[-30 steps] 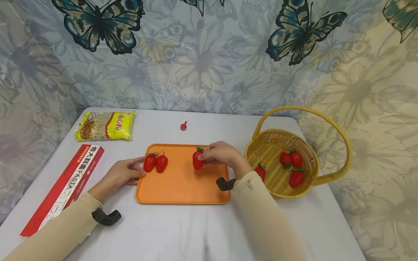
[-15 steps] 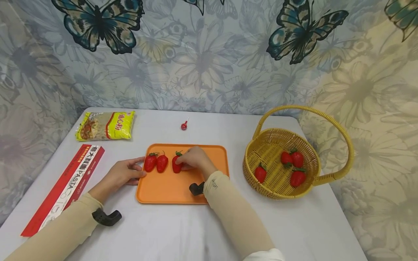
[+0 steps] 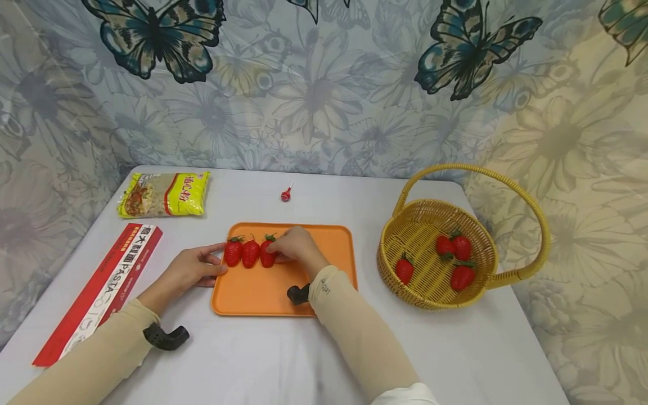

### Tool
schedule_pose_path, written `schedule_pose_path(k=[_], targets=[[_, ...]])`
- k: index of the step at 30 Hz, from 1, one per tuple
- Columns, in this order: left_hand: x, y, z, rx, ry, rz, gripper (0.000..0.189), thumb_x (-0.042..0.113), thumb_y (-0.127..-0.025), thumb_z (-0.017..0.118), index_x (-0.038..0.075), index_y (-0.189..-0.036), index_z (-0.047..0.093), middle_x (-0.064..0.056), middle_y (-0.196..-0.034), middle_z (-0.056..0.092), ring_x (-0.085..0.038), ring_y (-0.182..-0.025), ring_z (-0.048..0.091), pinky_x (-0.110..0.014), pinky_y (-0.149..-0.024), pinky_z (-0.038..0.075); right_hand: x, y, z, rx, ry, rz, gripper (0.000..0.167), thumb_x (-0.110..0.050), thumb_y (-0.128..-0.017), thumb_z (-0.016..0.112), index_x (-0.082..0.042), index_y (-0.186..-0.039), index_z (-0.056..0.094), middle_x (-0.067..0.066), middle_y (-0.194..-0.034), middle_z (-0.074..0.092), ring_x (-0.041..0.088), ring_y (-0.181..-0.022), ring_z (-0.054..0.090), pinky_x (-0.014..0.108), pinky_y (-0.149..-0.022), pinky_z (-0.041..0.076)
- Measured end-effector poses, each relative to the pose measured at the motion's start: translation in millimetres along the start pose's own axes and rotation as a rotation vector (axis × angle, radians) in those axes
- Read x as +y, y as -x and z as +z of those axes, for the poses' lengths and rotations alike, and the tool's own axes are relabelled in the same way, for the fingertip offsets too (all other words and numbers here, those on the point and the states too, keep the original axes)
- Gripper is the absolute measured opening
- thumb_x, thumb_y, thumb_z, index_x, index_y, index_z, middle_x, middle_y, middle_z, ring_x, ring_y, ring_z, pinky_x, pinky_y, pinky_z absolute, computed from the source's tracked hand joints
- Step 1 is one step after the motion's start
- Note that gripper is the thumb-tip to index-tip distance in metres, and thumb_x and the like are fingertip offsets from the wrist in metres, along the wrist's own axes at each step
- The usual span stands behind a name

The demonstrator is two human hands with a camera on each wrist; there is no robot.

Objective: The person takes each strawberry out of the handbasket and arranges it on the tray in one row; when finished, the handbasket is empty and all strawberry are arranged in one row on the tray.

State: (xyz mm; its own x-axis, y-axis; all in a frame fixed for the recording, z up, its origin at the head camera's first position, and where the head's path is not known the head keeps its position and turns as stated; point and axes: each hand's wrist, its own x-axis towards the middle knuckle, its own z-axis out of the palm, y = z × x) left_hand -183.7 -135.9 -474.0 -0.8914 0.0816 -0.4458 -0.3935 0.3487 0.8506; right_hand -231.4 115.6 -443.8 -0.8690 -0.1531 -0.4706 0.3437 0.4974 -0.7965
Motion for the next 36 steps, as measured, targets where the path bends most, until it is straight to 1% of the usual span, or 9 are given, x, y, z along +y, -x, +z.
schedule_pose_path(k=[5, 9, 13, 17, 19, 24, 28, 32, 36], targets=[[2.1, -0.2, 1.8, 0.005, -0.004, -0.001, 0.067, 0.009, -0.085, 0.077, 0.012, -0.145, 0.049, -0.013, -0.101, 0.056, -0.017, -0.071, 0.062, -0.031, -0.064, 0.059, 2, 3.8, -8, -0.011, -0.009, -0.003, 0.031, -0.018, -0.081, 0.080, 0.002, -0.102, 0.067, 0.011, -0.092, 0.068, 0.025, -0.079, 0.071, 0.033, -0.074, 0.059], [3.5, 0.4, 2.5, 0.012, -0.015, -0.004, 0.067, 0.010, -0.085, 0.078, 0.013, -0.145, 0.049, -0.013, -0.101, 0.055, -0.017, -0.071, 0.062, -0.031, -0.065, 0.059, 2, 14.2, -29, -0.012, 0.016, -0.028, 0.035, -0.023, -0.083, 0.080, 0.001, -0.105, 0.067, 0.012, -0.093, 0.069, 0.026, -0.085, 0.070, 0.035, -0.079, 0.058], [4.3, 1.7, 3.0, 0.014, -0.021, -0.009, 0.068, 0.010, -0.085, 0.078, 0.012, -0.145, 0.049, -0.013, -0.101, 0.055, -0.017, -0.070, 0.062, -0.031, -0.064, 0.059, 0, 37.0, -68, -0.043, 0.003, -0.053, 0.035, -0.023, -0.083, 0.079, 0.002, -0.106, 0.069, 0.013, -0.097, 0.070, 0.029, -0.090, 0.070, 0.035, -0.081, 0.057], [4.5, 1.5, 3.4, 0.018, -0.027, -0.013, 0.068, 0.010, -0.084, 0.078, 0.012, -0.145, 0.049, -0.012, -0.101, 0.055, -0.017, -0.069, 0.061, -0.030, -0.063, 0.059, 1, 71.1, -121, -0.064, -0.024, -0.049, 0.038, -0.022, -0.087, 0.076, 0.005, -0.112, 0.068, 0.017, -0.105, 0.069, 0.026, -0.088, 0.070, 0.034, -0.080, 0.058], [4.2, 1.0, 3.8, 0.021, -0.029, -0.013, 0.068, 0.010, -0.084, 0.078, 0.012, -0.145, 0.049, -0.012, -0.101, 0.055, -0.017, -0.069, 0.061, -0.030, -0.063, 0.059, 4, 88.3, -149, -0.048, -0.019, -0.041, 0.043, -0.023, -0.089, 0.074, 0.008, -0.117, 0.064, 0.019, -0.107, 0.068, 0.024, -0.088, 0.070, 0.034, -0.081, 0.057], [3.4, 1.4, 4.0, 0.023, -0.033, -0.016, 0.069, 0.010, -0.083, 0.079, 0.012, -0.145, 0.049, -0.013, -0.101, 0.055, -0.017, -0.069, 0.061, -0.030, -0.063, 0.059, 31, 114.7, -216, -0.020, 0.005, -0.034, 0.054, -0.027, -0.093, 0.070, 0.015, -0.123, 0.056, 0.016, -0.106, 0.068, 0.026, -0.097, 0.068, 0.038, -0.088, 0.054], [3.4, 2.2, 3.5, 0.028, -0.040, -0.028, 0.068, 0.011, -0.083, 0.079, 0.013, -0.145, 0.049, -0.013, -0.101, 0.055, -0.018, -0.070, 0.061, -0.030, -0.064, 0.059, 62, 118.0, -256, -0.027, 0.028, 0.015, 0.057, -0.030, -0.094, 0.068, 0.015, -0.126, 0.054, 0.011, -0.108, 0.068, 0.025, -0.101, 0.067, 0.036, -0.090, 0.054], [2.7, 3.2, 2.5, 0.027, -0.026, -0.024, 0.069, 0.010, -0.084, 0.078, 0.013, -0.145, 0.049, -0.012, -0.101, 0.055, -0.017, -0.070, 0.061, -0.030, -0.064, 0.059, 91, 112.2, -281, -0.107, -0.005, 0.090, 0.039, -0.022, -0.096, 0.064, 0.011, -0.118, 0.061, 0.009, -0.107, 0.067, 0.020, -0.096, 0.067, 0.033, -0.090, 0.054], [2.0, 4.1, 3.1, 0.014, -0.010, -0.005, 0.069, 0.008, -0.084, 0.078, 0.011, -0.146, 0.048, -0.013, -0.101, 0.055, -0.017, -0.070, 0.062, -0.032, -0.063, 0.059, 113, 106.6, -292, -0.222, -0.086, 0.160, 0.019, -0.010, -0.097, 0.060, 0.006, -0.105, 0.068, 0.009, -0.102, 0.066, 0.021, -0.095, 0.066, 0.033, -0.090, 0.053]])
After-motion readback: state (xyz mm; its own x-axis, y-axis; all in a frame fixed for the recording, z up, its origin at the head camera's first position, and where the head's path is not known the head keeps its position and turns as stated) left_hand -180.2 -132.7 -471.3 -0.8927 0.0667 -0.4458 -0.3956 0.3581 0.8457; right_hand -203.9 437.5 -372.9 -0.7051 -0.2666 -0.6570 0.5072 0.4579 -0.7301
